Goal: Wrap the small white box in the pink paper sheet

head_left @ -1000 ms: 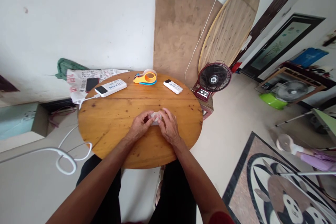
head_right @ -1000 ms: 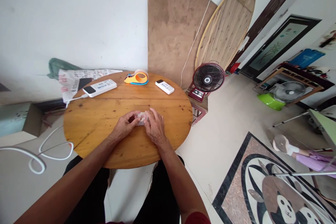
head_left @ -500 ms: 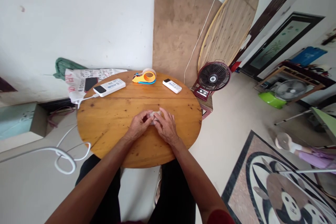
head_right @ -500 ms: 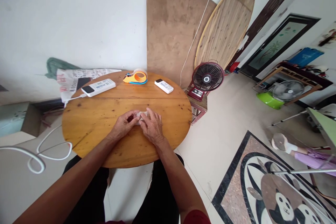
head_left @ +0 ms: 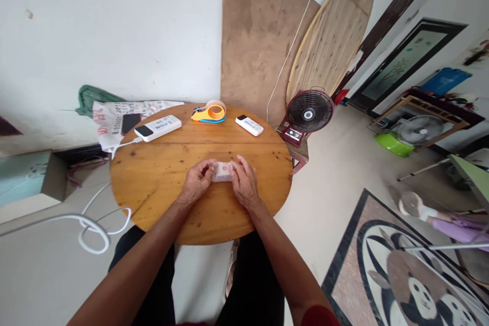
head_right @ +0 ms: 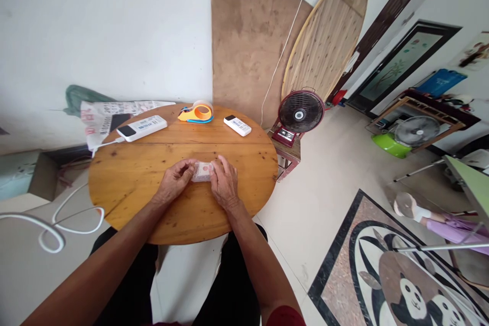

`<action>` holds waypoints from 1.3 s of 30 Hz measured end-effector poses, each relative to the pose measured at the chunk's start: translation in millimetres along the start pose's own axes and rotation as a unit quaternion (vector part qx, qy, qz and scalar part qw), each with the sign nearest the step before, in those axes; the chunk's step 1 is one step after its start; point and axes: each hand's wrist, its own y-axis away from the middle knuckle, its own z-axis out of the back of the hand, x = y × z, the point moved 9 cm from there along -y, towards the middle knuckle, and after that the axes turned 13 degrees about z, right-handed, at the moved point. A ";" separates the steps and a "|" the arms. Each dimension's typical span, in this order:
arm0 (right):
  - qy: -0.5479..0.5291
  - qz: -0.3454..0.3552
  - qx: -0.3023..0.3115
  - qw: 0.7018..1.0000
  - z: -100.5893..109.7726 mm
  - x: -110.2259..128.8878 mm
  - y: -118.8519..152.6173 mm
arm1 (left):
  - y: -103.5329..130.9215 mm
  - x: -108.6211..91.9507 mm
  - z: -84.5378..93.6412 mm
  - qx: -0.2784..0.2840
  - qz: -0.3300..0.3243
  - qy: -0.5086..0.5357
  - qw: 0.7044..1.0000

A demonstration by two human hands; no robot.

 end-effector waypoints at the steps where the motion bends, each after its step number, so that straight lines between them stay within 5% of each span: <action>1: 0.001 -0.001 -0.001 1.000 -0.1 -0.4 0.0 | -0.5 1.2 0.1 0.000 -0.001 0.003 1.000; 18: -0.019 -0.022 -0.007 1.000 -1.0 -4.1 1.0 | 1.9 -9.6 -2.5 -0.004 -0.020 -0.019 1.000; 27: -0.122 -0.044 -0.074 0.989 11.1 -21.8 -9.7 | 3.4 -10.8 -6.5 -0.009 -0.047 -0.071 0.996; 32: -0.121 -0.031 -0.024 0.992 9.4 -30.9 -38.4 | 2.5 -8.8 -8.0 -0.004 -0.045 -0.079 0.996; 39: -0.176 -0.139 0.074 0.972 -35.4 -70.8 -56.6 | 3.8 -10.8 -9.5 0.002 -0.048 -0.097 0.994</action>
